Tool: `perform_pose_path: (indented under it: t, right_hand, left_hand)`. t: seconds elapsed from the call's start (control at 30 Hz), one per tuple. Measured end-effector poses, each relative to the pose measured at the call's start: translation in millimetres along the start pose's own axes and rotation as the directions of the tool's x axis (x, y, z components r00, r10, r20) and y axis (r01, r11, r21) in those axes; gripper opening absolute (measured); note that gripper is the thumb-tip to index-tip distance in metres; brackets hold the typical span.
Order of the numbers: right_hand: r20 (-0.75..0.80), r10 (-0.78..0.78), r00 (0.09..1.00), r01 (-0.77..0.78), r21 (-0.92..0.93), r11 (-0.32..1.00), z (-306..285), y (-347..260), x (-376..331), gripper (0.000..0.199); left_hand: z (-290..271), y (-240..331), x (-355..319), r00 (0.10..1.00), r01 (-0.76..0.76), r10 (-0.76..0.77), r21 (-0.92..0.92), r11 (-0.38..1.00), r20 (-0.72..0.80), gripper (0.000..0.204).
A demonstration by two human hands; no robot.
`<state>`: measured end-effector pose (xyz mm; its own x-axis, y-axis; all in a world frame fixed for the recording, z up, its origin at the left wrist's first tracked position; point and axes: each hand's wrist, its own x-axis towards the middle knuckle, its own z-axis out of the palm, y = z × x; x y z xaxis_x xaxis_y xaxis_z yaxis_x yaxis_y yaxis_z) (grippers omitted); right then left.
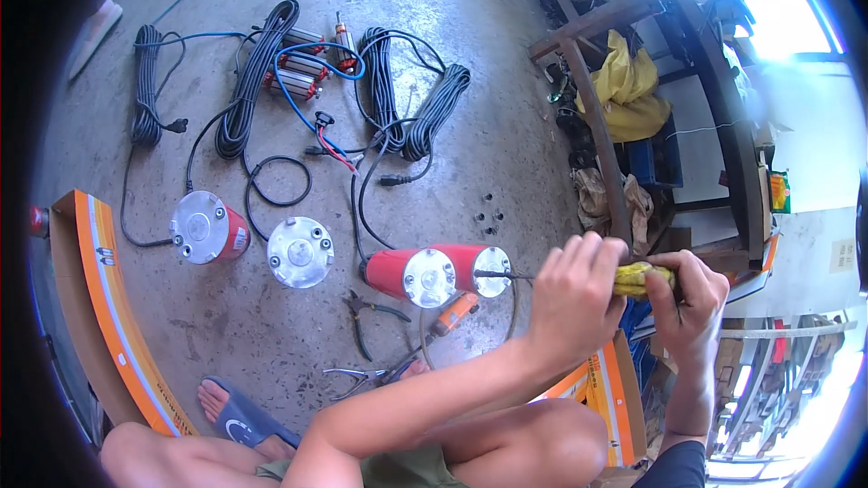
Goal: The person assembles components of cylindrical red motors by picking up small metal parts from a bin, positioning them on the motor housing, and securing them using a screwdriver.
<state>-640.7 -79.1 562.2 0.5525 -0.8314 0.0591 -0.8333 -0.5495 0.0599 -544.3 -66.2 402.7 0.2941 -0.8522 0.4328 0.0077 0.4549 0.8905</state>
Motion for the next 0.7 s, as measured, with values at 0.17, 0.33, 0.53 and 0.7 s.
perform_pose_path:
  t: [0.17, 0.33, 0.53, 0.7]
  right_hand:
    - [-0.073, -0.073, 0.995, 0.079, 0.083, 0.993, 4, -28, 13, 0.038]
    - [-0.023, -0.095, 0.995, 0.097, 0.080, 0.992, 4, -14, 10, 0.032]
    - [-0.039, -0.077, 0.996, 0.078, 0.029, 0.997, 10, -27, 10, 0.056]
    - [0.005, -0.260, 0.966, 0.255, 0.187, 0.949, 0, -1, 13, 0.038]
  left_hand:
    - [-6, -8, 7, 0.964, 0.026, -0.036, 0.041, 0.999, 0.265, 0.043]
    - [-9, -11, 17, 0.944, 0.167, -0.130, -0.100, 0.981, 0.304, 0.050]
    - [-5, -11, 1, 0.970, -0.044, 0.054, -0.049, 0.998, 0.236, 0.050]
    - [-25, -12, 24, 0.884, 0.238, -0.126, -0.201, 0.950, 0.450, 0.023]
